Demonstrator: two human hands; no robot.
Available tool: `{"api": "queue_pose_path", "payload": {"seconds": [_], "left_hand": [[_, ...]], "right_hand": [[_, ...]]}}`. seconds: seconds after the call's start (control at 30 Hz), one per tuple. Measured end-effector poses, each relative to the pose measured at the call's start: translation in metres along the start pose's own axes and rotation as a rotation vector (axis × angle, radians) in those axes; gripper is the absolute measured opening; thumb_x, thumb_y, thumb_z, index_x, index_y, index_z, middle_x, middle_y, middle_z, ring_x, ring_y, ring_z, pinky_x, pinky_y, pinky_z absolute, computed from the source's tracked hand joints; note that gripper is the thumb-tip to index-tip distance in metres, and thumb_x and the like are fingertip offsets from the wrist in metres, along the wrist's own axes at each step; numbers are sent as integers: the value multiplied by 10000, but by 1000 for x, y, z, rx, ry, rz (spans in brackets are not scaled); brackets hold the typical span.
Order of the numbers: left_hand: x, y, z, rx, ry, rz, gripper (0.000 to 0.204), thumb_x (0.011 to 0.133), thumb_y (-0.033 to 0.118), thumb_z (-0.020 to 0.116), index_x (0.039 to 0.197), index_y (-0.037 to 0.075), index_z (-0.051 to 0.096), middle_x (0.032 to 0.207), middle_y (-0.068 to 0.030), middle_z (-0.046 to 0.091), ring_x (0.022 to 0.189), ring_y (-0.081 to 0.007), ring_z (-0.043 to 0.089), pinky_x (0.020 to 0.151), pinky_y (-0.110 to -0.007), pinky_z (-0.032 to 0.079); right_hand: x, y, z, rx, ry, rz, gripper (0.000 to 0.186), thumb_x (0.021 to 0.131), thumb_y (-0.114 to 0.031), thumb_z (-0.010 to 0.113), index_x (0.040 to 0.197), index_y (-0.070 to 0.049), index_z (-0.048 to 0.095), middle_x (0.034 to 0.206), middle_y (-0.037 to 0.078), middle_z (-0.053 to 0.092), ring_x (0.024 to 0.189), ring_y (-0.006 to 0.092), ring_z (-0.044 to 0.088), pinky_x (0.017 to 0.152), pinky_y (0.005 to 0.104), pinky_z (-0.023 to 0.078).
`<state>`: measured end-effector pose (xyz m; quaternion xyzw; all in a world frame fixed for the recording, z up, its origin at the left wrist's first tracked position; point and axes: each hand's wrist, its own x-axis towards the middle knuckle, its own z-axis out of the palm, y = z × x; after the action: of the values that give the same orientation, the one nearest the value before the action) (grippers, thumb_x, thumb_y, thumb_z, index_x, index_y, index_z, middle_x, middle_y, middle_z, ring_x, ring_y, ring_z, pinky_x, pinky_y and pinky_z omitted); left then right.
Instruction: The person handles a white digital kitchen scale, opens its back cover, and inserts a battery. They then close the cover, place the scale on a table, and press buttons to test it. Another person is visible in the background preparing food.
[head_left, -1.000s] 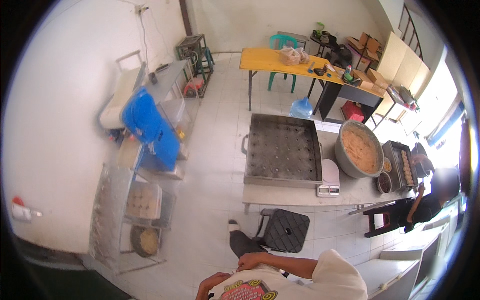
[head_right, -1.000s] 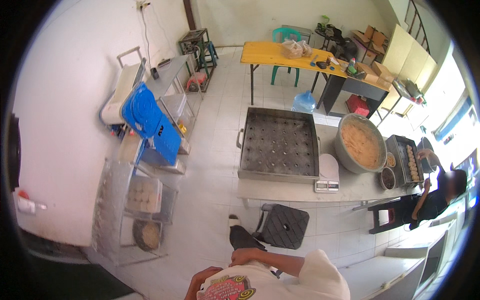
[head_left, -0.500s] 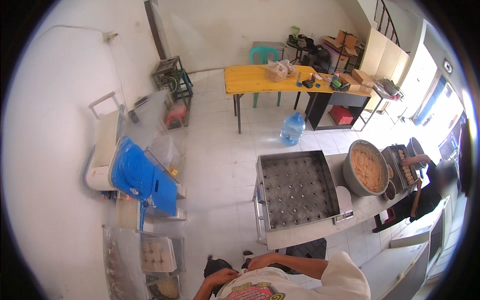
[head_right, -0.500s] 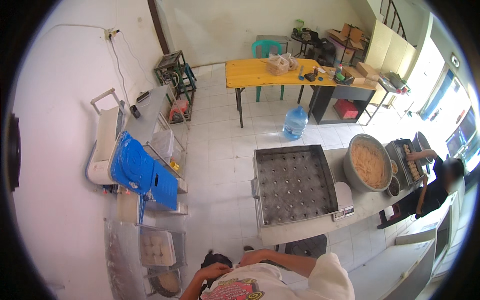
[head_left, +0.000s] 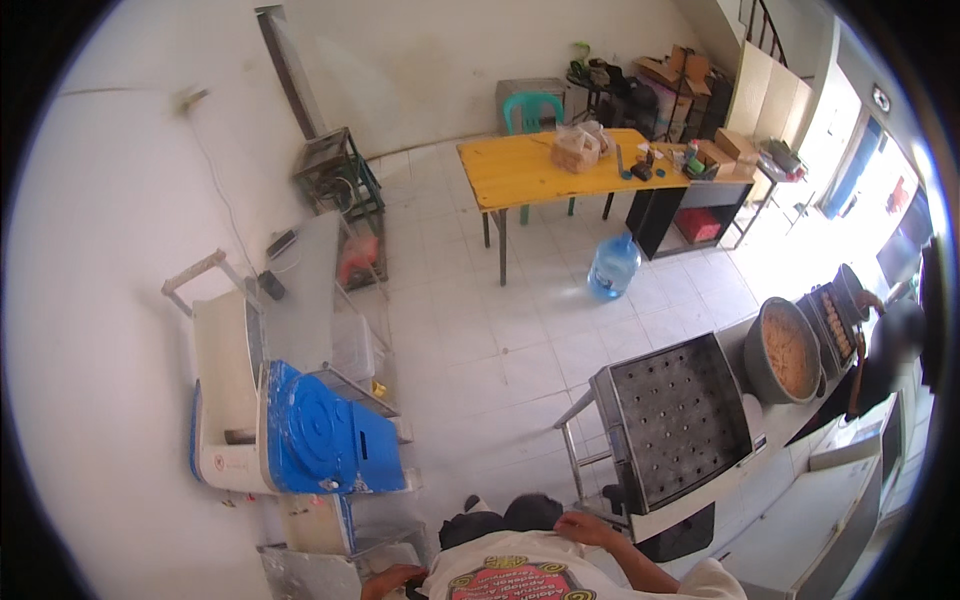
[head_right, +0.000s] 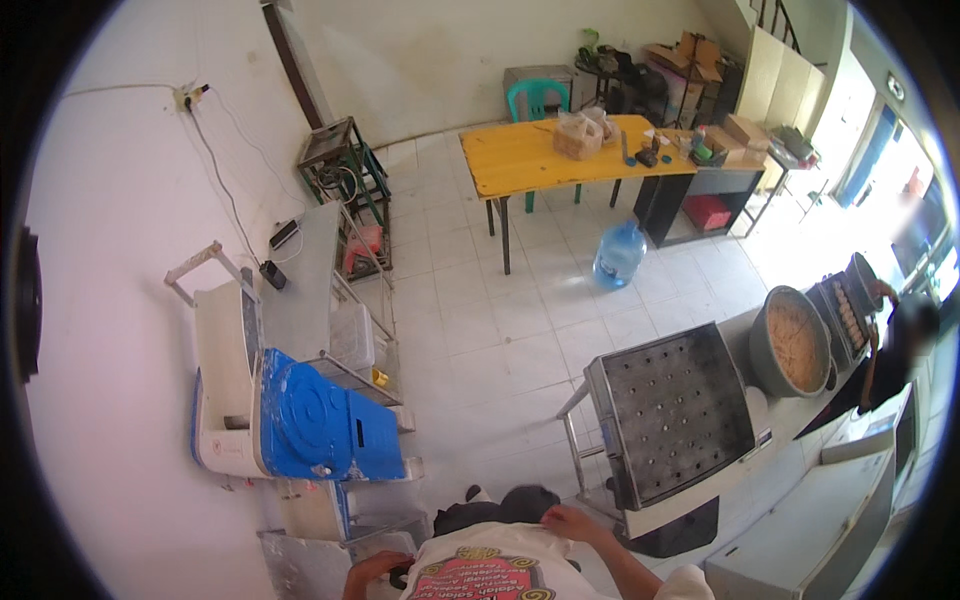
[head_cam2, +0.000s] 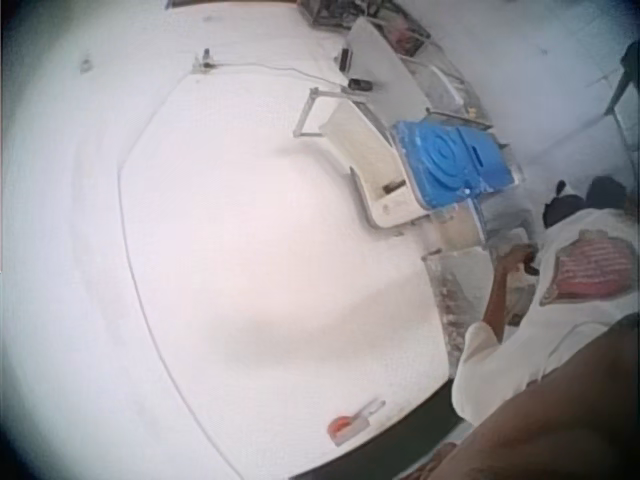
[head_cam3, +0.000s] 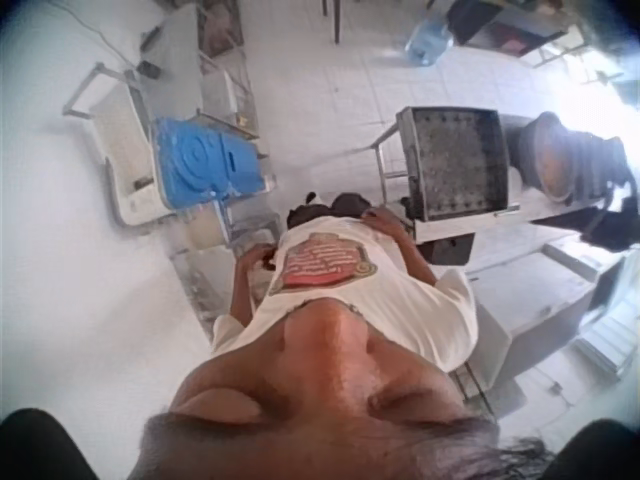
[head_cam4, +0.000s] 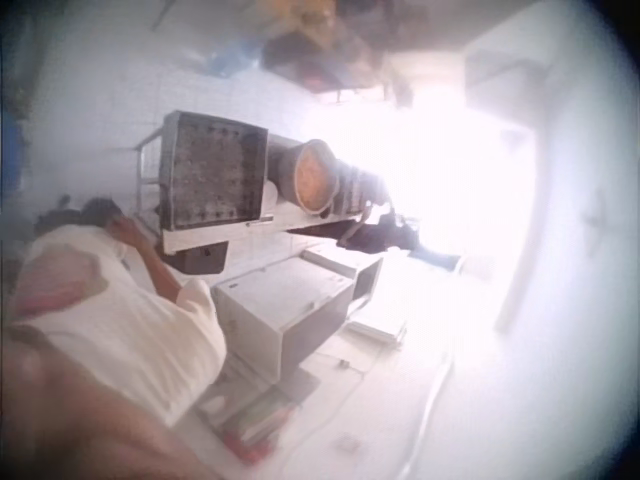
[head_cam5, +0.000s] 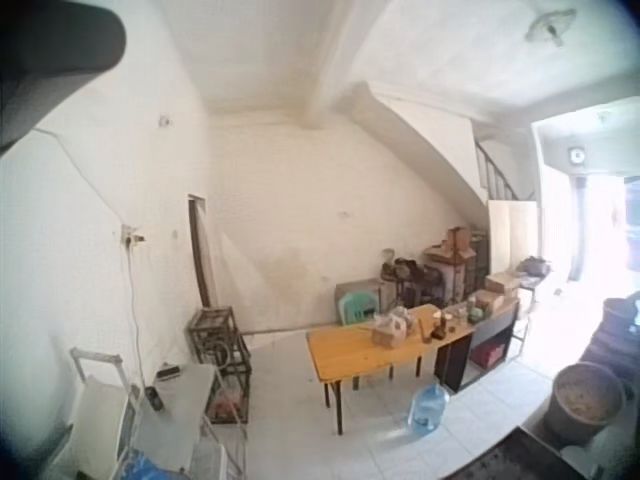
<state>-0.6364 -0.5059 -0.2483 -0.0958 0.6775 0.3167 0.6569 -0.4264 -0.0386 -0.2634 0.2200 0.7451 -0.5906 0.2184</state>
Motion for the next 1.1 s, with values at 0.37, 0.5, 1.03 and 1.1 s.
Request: {"api": "queue_pose_path", "payload": {"seconds": [0.37, 0.5, 1.03, 1.1], "left_hand": [[110, 99, -145, 99, -305, 97, 371, 1004, 203, 602, 1307, -5, 656, 1236, -75, 693, 1146, -154, 589, 995, -288, 442], [121, 228, -156, 351, -432, 221, 382, 1012, 195, 585, 1331, -9, 635, 1266, -80, 680, 1159, -149, 591, 1002, -287, 453], [198, 700, -176, 458, -826, -22, 352, 990, 195, 640, 1278, -5, 663, 1181, 10, 696, 1079, -81, 591, 998, -249, 416], [203, 755, -153, 479, -850, -39, 354, 985, 199, 651, 1276, -3, 667, 1199, 13, 692, 1082, -80, 588, 1004, -250, 413]], "right_hand": [[62, -69, -33, -23, -38, 616, 550, 911, -530, 638, 1005, 3, 732, 865, 166, 718, 770, 297, 694, 725, 373, 545], [100, -58, -64, 235, 142, 579, 604, 943, -535, 577, 987, 45, 739, 839, 159, 724, 723, 247, 660, 695, 368, 529], [192, -111, -168, 798, 880, 516, 401, 1000, -350, 612, 883, 13, 736, 744, 34, 667, 650, 101, 537, 590, 325, 466], [197, -124, -177, 824, 935, 530, 399, 994, -362, 617, 962, 16, 739, 806, 43, 675, 681, 112, 552, 588, 325, 460]]}}
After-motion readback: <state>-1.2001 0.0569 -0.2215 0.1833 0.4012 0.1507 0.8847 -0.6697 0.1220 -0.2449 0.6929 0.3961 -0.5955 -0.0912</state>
